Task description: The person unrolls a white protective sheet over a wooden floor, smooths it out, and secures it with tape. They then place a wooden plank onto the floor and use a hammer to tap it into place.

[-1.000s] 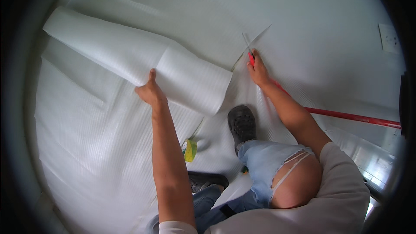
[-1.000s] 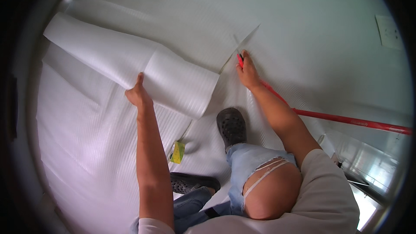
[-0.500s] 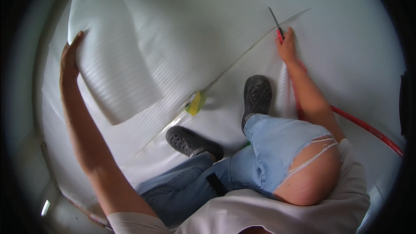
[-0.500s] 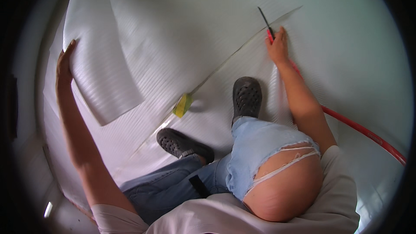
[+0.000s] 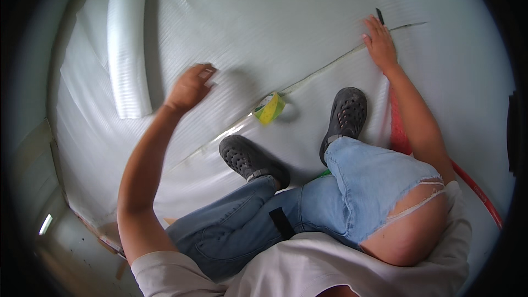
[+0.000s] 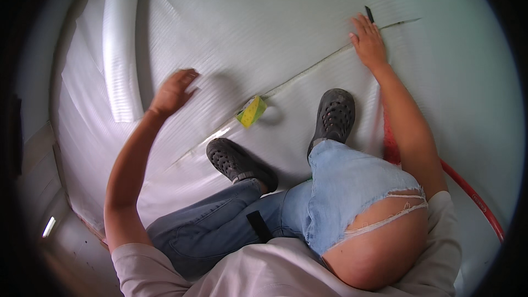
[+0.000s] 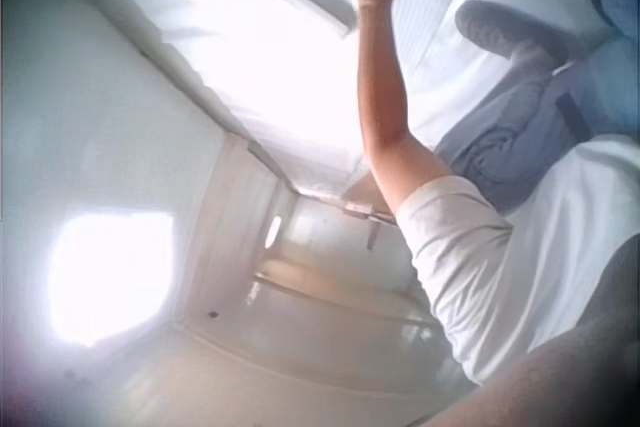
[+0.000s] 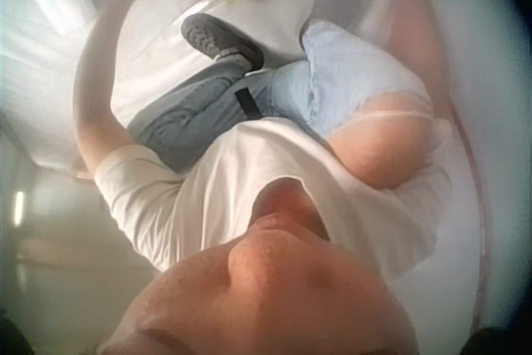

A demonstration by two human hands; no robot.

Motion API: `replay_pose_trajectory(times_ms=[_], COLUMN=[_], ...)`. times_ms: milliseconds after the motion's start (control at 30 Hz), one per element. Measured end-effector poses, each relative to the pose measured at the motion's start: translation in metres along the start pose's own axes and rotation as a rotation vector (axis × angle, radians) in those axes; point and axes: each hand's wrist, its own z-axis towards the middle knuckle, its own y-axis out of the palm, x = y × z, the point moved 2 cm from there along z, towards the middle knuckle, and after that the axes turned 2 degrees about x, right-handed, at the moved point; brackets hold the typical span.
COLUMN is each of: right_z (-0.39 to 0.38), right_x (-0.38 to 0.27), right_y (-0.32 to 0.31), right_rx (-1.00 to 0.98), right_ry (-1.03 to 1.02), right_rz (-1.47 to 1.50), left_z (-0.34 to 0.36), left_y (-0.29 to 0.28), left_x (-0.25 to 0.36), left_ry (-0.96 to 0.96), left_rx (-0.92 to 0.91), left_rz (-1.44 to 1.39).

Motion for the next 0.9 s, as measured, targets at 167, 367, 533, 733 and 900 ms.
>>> replay_pose_trajectory(times_ms=[167, 367, 533, 733, 900], right_z=[0.002, -0.005, -0.069, -0.063, -0.077], right_x=[0.015, -0.038, -0.005, 0.003, 0.04], right_y=[0.0, -0.031, -0.026, -0.053, -0.039], right_rx=[-0.015, 0.233, 0.024, 0.227, -0.011], right_ry=[0.115, 0.201, 0.659, 0.919, 0.947], right_rz=[-0.007, 0.019, -0.144, 0.118, -0.099], left_z=[-0.008, -0.02, -0.005, -0.012, -0.012], left_y=[0.054, 0.061, 0.076, 0.069, 0.077], left_x=[0.074, 0.073, 0.08, 0.082, 0.08], left_ry=[0.224, 0.26, 0.289, 0.282, 0.279], left_rx=[-0.297, -0.219, -0.118, -0.101, -0.115], left_rz=[0.054, 0.092, 0.079, 0.055, 0.055])
